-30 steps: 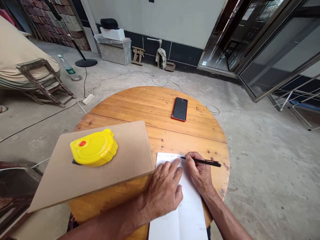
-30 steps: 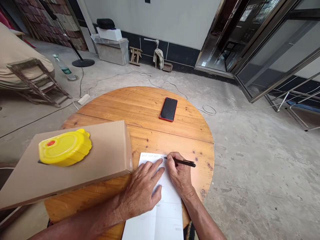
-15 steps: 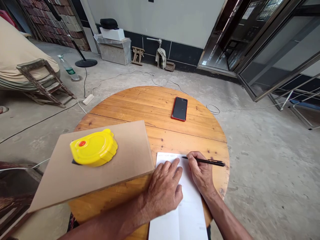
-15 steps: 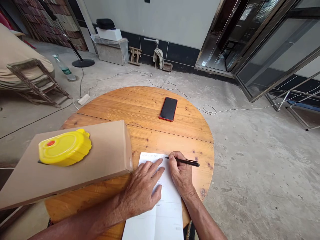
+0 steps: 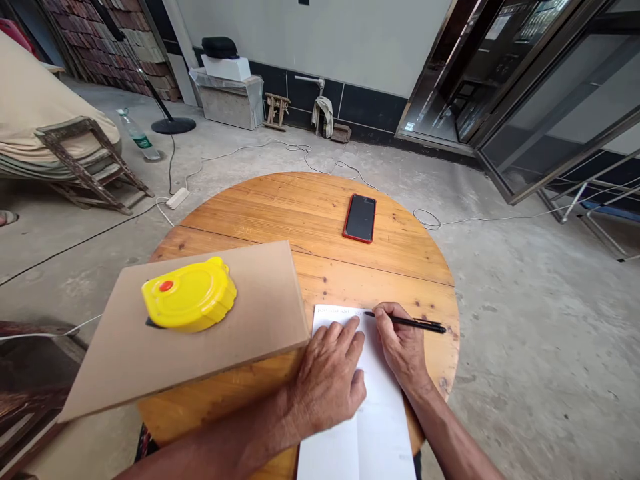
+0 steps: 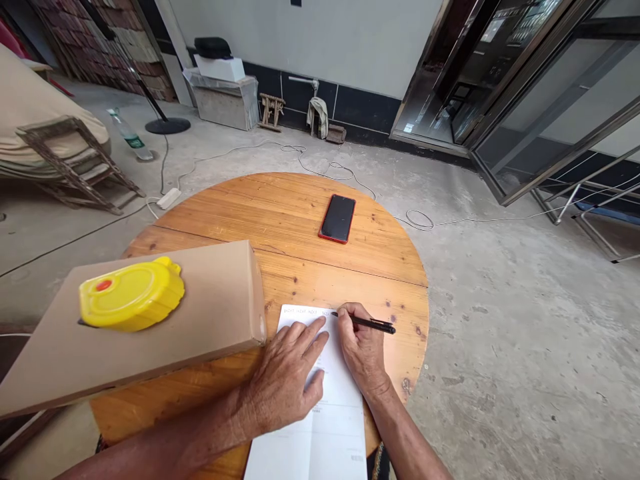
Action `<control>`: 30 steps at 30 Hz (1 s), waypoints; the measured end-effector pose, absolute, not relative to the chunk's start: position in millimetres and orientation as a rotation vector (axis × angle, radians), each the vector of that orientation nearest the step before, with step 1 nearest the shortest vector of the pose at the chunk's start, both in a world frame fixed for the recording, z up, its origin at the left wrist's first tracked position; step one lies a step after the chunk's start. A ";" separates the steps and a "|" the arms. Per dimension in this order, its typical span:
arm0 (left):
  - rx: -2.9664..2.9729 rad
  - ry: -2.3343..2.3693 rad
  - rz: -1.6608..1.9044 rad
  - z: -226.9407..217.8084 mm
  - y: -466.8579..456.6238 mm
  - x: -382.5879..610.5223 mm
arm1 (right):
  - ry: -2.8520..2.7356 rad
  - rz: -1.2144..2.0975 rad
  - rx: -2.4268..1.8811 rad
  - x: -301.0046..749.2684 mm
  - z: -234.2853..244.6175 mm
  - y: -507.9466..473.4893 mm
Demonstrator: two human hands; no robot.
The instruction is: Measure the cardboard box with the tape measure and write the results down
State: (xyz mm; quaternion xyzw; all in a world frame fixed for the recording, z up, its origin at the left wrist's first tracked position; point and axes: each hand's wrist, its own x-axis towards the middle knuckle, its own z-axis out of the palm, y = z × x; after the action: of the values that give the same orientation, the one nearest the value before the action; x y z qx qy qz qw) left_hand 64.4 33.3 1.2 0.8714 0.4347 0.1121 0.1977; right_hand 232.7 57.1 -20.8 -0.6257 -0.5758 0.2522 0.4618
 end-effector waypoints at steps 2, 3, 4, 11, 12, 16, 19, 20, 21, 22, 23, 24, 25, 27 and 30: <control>2.435 1.214 0.312 1.6 33.4 64.4 | -1.421 0.629 -1.542 232.6 -22.0 57.2; 2.434 1.215 0.315 1.5 33.4 64.6 | -1.425 0.633 -1.543 232.5 -22.4 57.1; 2.434 1.218 0.321 1.2 33.4 64.8 | -1.433 0.632 -1.546 232.4 -22.5 57.0; 2.443 1.230 0.366 -1.3 32.8 65.6 | -1.512 0.567 -1.574 231.2 -18.7 56.4; 2.445 1.231 0.369 -1.3 32.7 65.4 | -1.512 0.563 -1.574 231.3 -18.6 56.5; 2.445 1.234 0.369 -0.7 32.8 64.8 | -1.503 0.564 -1.572 232.0 -19.1 56.9; 2.442 1.228 0.366 -0.1 32.8 64.8 | -1.503 0.584 -1.565 232.2 -19.2 57.0; 2.441 1.228 0.366 -0.1 32.7 64.9 | -1.503 0.586 -1.562 232.1 -19.0 56.9; 2.440 1.230 0.366 -0.1 32.6 65.0 | -1.501 0.586 -1.561 232.0 -18.7 56.9; 2.440 1.233 0.366 -0.2 32.5 65.1 | -1.499 0.583 -1.561 231.9 -18.3 56.8; 2.439 1.237 0.366 -0.3 32.5 65.3 | -1.497 0.577 -1.563 231.7 -17.9 56.8; 2.437 1.239 0.365 -0.5 32.5 65.4 | -1.495 0.573 -1.565 231.5 -17.5 56.9; 2.435 1.240 0.362 -0.7 32.6 65.5 | -1.496 0.571 -1.566 231.4 -17.3 56.9; 2.428 1.234 0.357 -0.8 32.9 65.6 | -1.499 0.582 -1.559 231.4 -17.4 56.7; 2.426 1.224 0.354 -0.6 33.2 65.6 | -1.411 0.649 -1.539 232.7 -19.0 55.8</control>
State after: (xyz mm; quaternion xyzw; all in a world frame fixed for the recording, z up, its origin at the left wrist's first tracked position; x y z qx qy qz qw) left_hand 65.6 33.2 -0.6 0.8676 0.4376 0.1265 0.1993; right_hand 232.7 55.8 -19.0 -0.6253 -0.5730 0.2637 0.4596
